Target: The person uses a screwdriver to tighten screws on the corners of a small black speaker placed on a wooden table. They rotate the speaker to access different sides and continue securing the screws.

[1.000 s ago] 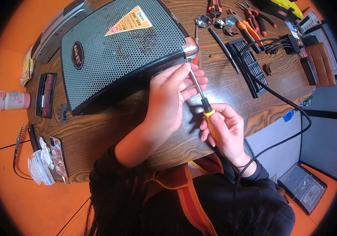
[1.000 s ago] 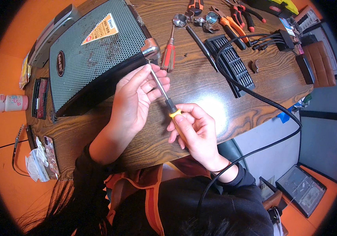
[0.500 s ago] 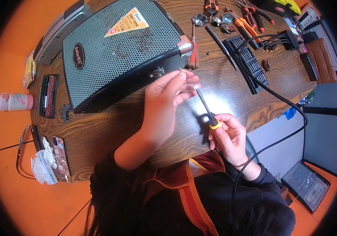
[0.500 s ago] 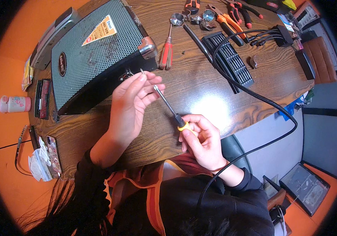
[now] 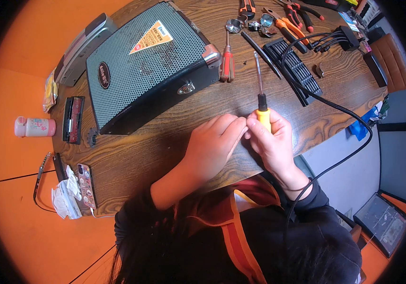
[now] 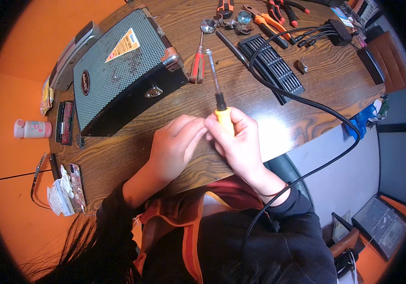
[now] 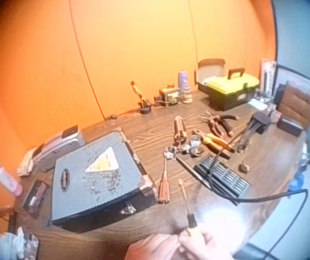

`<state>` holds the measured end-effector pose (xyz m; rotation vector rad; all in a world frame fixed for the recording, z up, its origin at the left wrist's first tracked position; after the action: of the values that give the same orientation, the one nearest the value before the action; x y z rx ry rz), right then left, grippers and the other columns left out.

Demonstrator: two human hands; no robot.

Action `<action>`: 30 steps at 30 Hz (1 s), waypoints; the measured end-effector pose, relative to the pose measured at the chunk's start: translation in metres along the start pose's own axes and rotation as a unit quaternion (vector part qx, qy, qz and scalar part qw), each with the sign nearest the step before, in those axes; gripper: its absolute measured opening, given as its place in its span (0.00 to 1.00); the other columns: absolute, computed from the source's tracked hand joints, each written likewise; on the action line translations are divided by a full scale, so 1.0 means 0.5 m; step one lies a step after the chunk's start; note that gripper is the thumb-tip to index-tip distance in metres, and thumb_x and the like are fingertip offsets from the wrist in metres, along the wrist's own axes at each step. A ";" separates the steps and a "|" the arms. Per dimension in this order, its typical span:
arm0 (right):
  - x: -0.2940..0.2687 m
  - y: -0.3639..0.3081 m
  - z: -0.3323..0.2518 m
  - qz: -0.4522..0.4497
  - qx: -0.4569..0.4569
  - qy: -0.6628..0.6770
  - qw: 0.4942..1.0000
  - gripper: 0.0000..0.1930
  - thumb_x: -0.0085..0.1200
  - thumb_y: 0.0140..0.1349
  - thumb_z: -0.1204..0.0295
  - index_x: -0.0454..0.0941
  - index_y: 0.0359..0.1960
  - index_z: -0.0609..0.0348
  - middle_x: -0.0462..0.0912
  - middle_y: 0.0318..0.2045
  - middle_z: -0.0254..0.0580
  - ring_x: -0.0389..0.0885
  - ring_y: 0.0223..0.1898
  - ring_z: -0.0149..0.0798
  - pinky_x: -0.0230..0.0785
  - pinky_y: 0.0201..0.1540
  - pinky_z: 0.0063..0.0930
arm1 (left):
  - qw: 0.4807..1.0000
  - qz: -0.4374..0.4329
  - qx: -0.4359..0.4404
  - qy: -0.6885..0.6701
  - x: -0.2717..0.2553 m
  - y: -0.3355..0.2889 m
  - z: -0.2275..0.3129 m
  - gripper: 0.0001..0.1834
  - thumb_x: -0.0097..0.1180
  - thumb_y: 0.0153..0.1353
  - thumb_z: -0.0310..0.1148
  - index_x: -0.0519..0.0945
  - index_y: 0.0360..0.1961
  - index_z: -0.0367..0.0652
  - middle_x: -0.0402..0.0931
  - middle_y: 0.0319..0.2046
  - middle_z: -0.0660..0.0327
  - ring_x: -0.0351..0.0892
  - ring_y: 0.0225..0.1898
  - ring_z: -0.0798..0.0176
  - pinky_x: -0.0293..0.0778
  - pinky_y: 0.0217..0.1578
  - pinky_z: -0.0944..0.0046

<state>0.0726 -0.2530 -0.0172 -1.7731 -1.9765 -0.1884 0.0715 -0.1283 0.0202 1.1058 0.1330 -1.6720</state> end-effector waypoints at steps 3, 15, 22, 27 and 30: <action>-0.010 0.006 0.011 0.003 0.001 0.025 1.000 0.05 0.53 0.61 0.72 0.72 0.31 0.60 0.74 0.18 0.30 0.60 0.12 0.16 0.47 0.13 0.11 | 0.999 -0.022 0.025 0.031 -0.004 0.010 0.010 0.11 0.60 0.50 0.25 0.78 0.37 0.39 0.76 0.33 0.56 0.78 0.34 0.55 0.74 0.32 0.64; -0.031 0.011 0.024 -0.004 -0.023 0.087 0.996 0.05 0.53 0.61 0.73 0.72 0.30 0.59 0.74 0.17 0.31 0.62 0.11 0.18 0.50 0.13 0.11 | 0.969 -0.180 0.102 0.133 -0.155 0.197 -0.098 0.26 0.60 0.47 0.27 0.75 0.52 0.47 0.72 0.53 0.58 0.65 0.59 0.53 0.62 0.57 0.56; -0.034 0.008 0.024 -0.021 -0.009 0.088 0.996 0.04 0.51 0.61 0.74 0.71 0.30 0.59 0.72 0.19 0.33 0.63 0.13 0.20 0.49 0.13 0.11 | 0.956 -0.209 0.133 0.158 -0.147 0.224 -0.077 0.20 0.61 0.49 0.28 0.77 0.46 0.42 0.75 0.42 0.57 0.74 0.46 0.55 0.71 0.46 0.62; -0.032 0.007 0.022 -0.025 -0.001 0.100 0.995 0.05 0.53 0.61 0.73 0.71 0.29 0.58 0.73 0.17 0.30 0.62 0.12 0.17 0.51 0.14 0.10 | 0.957 -0.214 0.121 0.155 -0.147 0.228 -0.075 0.19 0.60 0.50 0.28 0.77 0.45 0.41 0.76 0.40 0.57 0.76 0.42 0.55 0.73 0.43 0.63; -0.031 0.006 0.022 -0.021 0.005 0.098 0.995 0.05 0.53 0.61 0.73 0.71 0.29 0.58 0.73 0.17 0.30 0.62 0.12 0.17 0.51 0.14 0.10 | 0.956 -0.217 0.120 0.160 -0.146 0.231 -0.074 0.19 0.60 0.50 0.28 0.77 0.45 0.41 0.76 0.40 0.57 0.77 0.42 0.55 0.73 0.43 0.63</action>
<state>0.0735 -0.2621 -0.0342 -1.6396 -1.8721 -0.3537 0.1859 -0.1042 0.0999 1.6180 0.4139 -1.9160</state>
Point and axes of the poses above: each hand's wrist, its own y-axis towards the middle knuckle, its own x-axis out of the palm, z = x × y, the point moved 5 cm from there along y, towards the middle knuckle
